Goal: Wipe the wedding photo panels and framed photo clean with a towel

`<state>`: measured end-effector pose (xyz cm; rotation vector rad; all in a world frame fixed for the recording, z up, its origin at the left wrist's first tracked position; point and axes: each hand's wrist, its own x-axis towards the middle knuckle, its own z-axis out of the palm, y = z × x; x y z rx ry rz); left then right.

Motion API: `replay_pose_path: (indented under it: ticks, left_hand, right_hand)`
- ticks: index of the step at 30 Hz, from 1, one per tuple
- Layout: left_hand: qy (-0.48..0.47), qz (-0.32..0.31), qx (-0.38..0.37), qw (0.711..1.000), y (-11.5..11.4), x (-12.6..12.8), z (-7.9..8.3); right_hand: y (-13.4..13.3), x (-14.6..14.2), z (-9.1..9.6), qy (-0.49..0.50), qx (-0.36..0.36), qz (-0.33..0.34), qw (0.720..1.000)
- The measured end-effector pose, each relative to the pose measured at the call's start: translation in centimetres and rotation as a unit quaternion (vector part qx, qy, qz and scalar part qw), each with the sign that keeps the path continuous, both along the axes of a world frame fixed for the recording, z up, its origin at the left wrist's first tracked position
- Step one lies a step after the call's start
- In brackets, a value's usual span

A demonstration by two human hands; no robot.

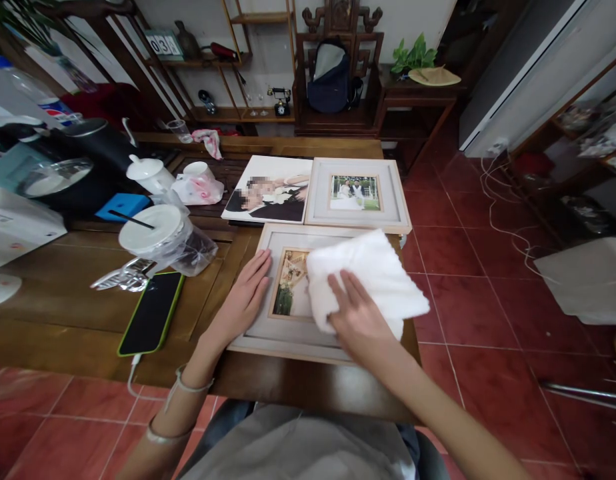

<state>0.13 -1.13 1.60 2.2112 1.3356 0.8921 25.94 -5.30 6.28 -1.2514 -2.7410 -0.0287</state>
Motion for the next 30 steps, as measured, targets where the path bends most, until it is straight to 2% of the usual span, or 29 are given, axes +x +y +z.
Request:
replay_pose_path:
  ticks: [4,6,8,11,17,20,22,25,30]
  left_hand:
    - [-0.002,0.000,-0.003,1.000,0.0,0.0,0.0]
    - [-0.001,0.000,-0.001,1.000,0.0,0.0,0.0]
    - [0.001,0.000,0.001,1.000,-0.1,0.0,0.0]
    - [0.002,-0.004,0.001,1.000,0.0,-0.1,-0.1]
    - [0.006,-0.009,-0.006,1.000,0.1,-0.3,-0.2]
    - [0.009,-0.009,-0.010,1.000,0.1,-0.4,-0.3]
    - [0.004,-0.009,-0.009,1.000,0.1,-0.4,-0.2]
    - [-0.002,-0.007,-0.005,1.000,0.1,-0.3,-0.2]
    - [-0.013,-0.004,0.000,1.000,0.2,-0.2,-0.4]
  right_hand:
    - [-5.4,0.1,2.0,0.041,-0.055,0.047,0.997]
    - [-6.9,0.3,3.0,0.086,-0.080,0.058,0.991]
    - [-7.0,0.6,3.3,0.132,-0.080,0.044,0.987]
    - [-4.8,1.0,2.6,0.166,-0.052,0.012,0.985]
    - [4.2,1.2,0.5,0.205,0.080,-0.078,0.972]
    - [7.6,0.5,0.4,0.134,0.087,-0.084,0.984]
    - [8.1,-0.3,0.3,0.061,0.063,-0.080,0.993]
    - [6.0,-1.5,0.0,0.015,0.009,-0.059,0.998]
    - [-2.3,-1.7,0.5,0.010,-0.061,0.011,0.998]
